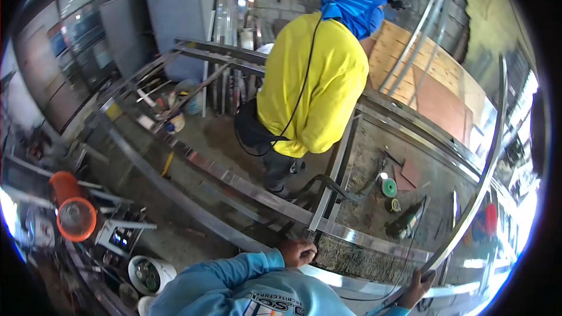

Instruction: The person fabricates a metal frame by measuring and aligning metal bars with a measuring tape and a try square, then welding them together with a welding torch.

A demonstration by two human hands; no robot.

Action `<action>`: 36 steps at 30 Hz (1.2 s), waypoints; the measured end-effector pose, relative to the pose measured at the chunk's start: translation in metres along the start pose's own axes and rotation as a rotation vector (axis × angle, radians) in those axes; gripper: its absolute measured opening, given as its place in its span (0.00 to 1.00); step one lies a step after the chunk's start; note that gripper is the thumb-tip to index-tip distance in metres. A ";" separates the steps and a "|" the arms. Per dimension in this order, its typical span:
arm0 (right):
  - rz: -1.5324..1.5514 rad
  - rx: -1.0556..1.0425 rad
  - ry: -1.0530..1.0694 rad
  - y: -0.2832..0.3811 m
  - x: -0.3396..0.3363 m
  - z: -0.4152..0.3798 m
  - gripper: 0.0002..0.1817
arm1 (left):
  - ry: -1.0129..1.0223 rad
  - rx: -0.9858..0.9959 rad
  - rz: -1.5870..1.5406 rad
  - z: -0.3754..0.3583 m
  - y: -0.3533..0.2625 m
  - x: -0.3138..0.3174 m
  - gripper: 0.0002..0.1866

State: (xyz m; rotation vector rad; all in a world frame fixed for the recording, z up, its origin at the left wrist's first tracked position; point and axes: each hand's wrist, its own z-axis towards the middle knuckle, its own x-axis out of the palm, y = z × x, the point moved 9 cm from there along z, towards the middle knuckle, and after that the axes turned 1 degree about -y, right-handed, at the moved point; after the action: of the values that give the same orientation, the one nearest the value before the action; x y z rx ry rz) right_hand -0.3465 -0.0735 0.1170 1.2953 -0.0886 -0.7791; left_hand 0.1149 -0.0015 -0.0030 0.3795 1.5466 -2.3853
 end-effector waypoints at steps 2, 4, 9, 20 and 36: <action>0.013 0.036 0.134 0.052 0.016 -0.026 0.41 | -0.044 0.043 0.004 0.025 -0.038 -0.064 0.07; 0.083 0.016 0.076 0.077 0.026 -0.050 0.41 | -0.086 0.109 0.008 0.046 -0.057 -0.112 0.07; 0.191 -0.082 0.056 0.096 0.047 -0.090 0.44 | -0.144 0.204 -0.116 0.094 -0.117 -0.193 0.10; -0.092 -0.686 0.762 0.253 0.171 -0.170 0.32 | -0.449 -0.068 -1.187 0.146 -0.170 -0.209 0.33; -0.310 -0.915 1.010 0.209 0.213 -0.191 0.37 | -1.171 -0.049 -0.932 -0.056 -0.097 -0.345 0.21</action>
State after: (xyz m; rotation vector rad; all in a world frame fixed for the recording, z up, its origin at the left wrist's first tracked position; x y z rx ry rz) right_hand 0.0003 -0.0229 0.1666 0.6800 1.1702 -0.2561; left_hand 0.4036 0.1173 0.1815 -1.7542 1.2049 -2.2066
